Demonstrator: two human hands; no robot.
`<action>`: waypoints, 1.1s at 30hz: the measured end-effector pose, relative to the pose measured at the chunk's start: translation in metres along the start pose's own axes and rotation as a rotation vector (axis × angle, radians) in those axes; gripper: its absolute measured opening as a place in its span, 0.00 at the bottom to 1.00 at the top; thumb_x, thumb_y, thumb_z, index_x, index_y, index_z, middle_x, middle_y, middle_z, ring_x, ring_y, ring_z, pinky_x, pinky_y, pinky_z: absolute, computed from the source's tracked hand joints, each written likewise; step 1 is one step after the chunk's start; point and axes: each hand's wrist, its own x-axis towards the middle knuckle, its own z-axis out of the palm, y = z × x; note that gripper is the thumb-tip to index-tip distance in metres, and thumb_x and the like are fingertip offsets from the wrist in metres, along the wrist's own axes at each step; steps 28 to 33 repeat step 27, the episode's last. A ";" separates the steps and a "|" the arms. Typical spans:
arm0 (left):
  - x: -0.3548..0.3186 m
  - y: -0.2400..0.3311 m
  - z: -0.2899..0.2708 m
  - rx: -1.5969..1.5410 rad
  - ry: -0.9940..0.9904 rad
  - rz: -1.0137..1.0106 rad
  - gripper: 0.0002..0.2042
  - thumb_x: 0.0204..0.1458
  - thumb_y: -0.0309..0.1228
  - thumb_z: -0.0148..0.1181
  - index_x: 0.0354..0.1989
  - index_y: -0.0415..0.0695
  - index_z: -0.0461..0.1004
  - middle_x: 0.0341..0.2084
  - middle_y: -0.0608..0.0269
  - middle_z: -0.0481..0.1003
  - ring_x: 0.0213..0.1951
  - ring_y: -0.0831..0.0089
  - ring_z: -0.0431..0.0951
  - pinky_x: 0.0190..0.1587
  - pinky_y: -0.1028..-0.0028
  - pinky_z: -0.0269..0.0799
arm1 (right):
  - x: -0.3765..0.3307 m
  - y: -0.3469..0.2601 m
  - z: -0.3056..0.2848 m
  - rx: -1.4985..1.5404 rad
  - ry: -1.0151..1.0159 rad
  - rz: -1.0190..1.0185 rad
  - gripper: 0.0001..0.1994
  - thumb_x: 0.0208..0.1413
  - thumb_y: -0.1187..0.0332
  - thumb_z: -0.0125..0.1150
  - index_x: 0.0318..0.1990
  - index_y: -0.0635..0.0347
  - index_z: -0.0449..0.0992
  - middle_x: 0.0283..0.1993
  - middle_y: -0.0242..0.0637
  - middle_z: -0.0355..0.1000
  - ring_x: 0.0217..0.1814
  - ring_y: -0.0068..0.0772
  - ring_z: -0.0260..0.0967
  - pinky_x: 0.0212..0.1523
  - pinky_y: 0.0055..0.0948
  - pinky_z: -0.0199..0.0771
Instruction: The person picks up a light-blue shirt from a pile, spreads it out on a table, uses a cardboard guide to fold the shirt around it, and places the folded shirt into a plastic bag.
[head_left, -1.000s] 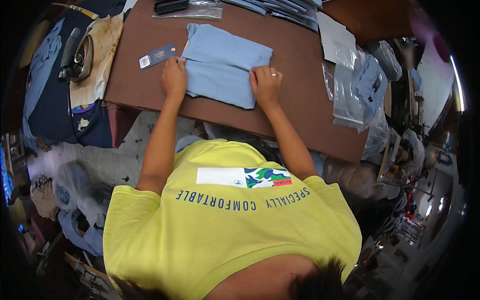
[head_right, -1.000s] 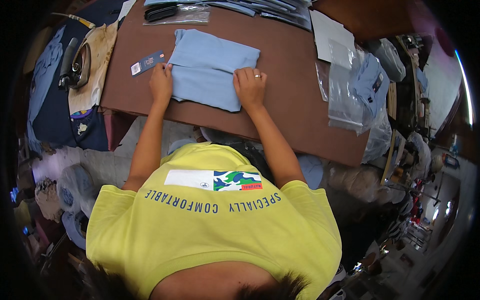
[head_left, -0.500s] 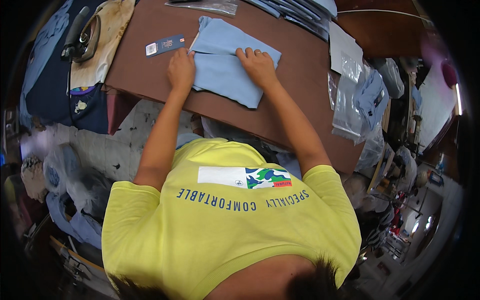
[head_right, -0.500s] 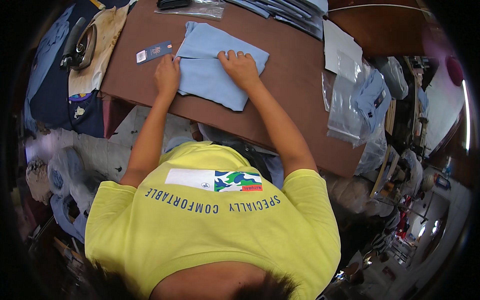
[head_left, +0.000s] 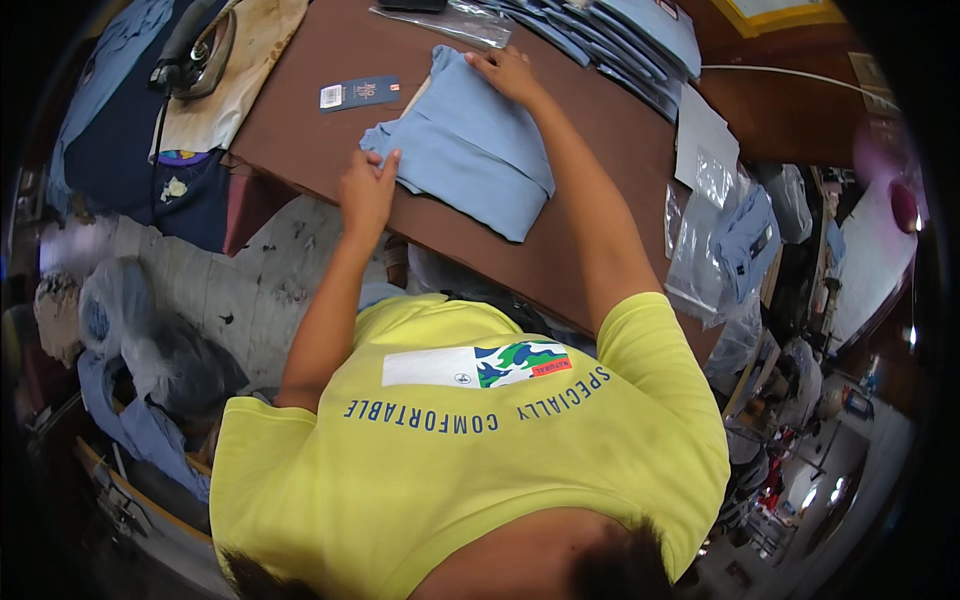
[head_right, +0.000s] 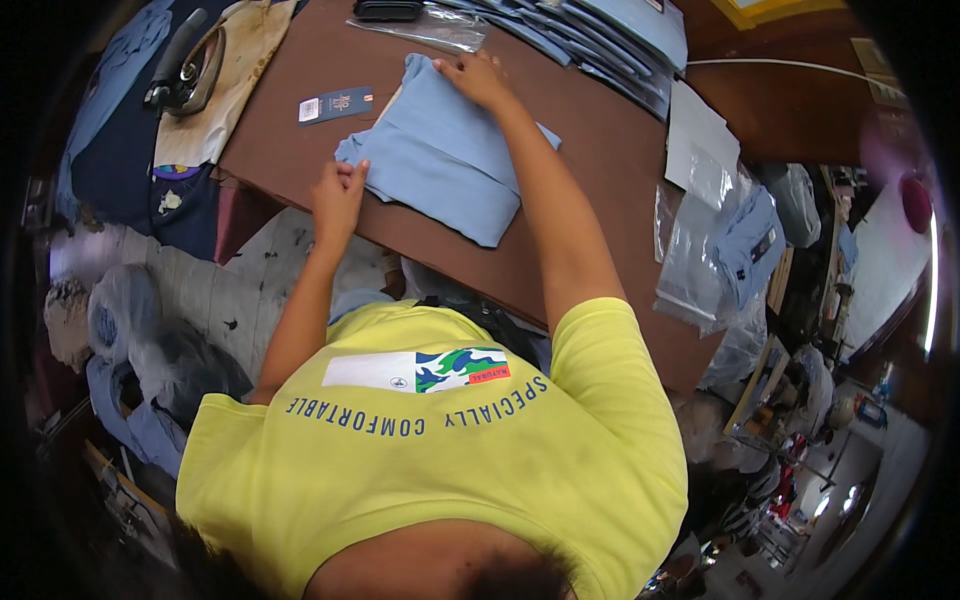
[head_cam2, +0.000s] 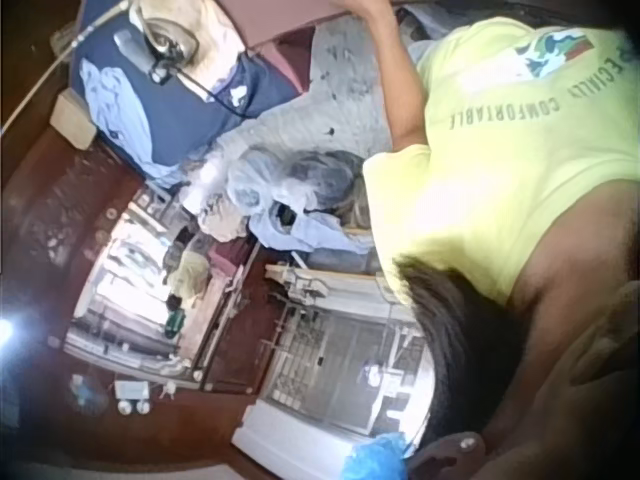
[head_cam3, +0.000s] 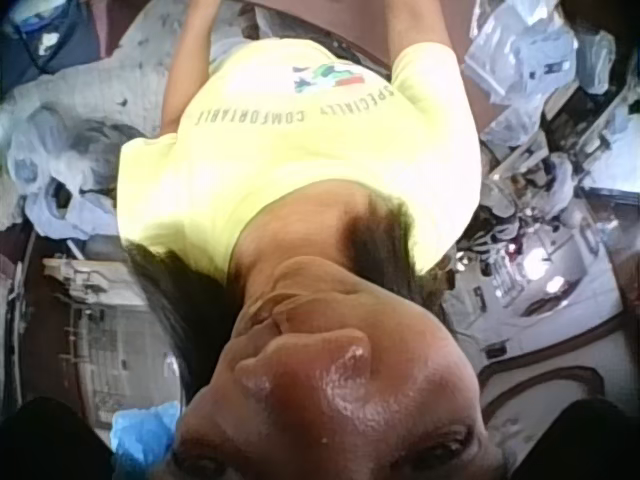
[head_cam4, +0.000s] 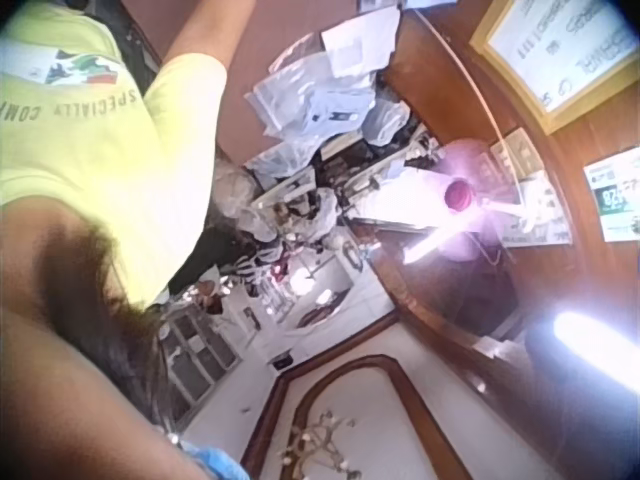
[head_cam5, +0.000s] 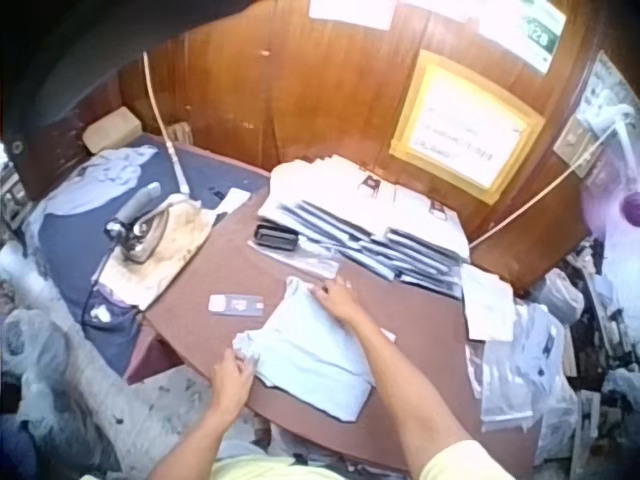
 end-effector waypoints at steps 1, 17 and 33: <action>-0.001 -0.002 -0.001 -0.045 -0.070 -0.080 0.19 0.45 0.43 0.59 0.28 0.36 0.69 0.18 0.57 0.71 0.22 0.63 0.73 0.27 0.69 0.68 | 0.008 0.001 0.006 -0.022 -0.006 -0.016 0.26 0.44 0.44 0.56 0.39 0.59 0.75 0.39 0.43 0.71 0.43 0.45 0.67 0.50 0.38 0.61; -0.001 -0.013 0.029 -0.345 -0.048 -0.229 0.19 0.42 0.28 0.62 0.41 0.33 0.64 0.17 0.59 0.72 0.19 0.75 0.75 0.22 0.78 0.70 | -0.004 0.000 -0.009 0.938 -0.276 -0.013 0.12 0.46 0.61 0.64 0.33 0.59 0.75 0.29 0.24 0.69 0.30 0.13 0.61 0.32 0.14 0.60; -0.027 0.025 0.018 -1.713 -0.489 -0.355 0.22 0.56 0.32 0.44 0.57 0.43 0.49 0.50 0.56 0.65 0.48 0.61 0.69 0.50 0.54 0.63 | 0.002 0.000 -0.043 1.155 -0.174 -0.027 0.12 0.45 0.64 0.64 0.34 0.62 0.74 0.28 0.26 0.70 0.31 0.15 0.64 0.34 0.14 0.63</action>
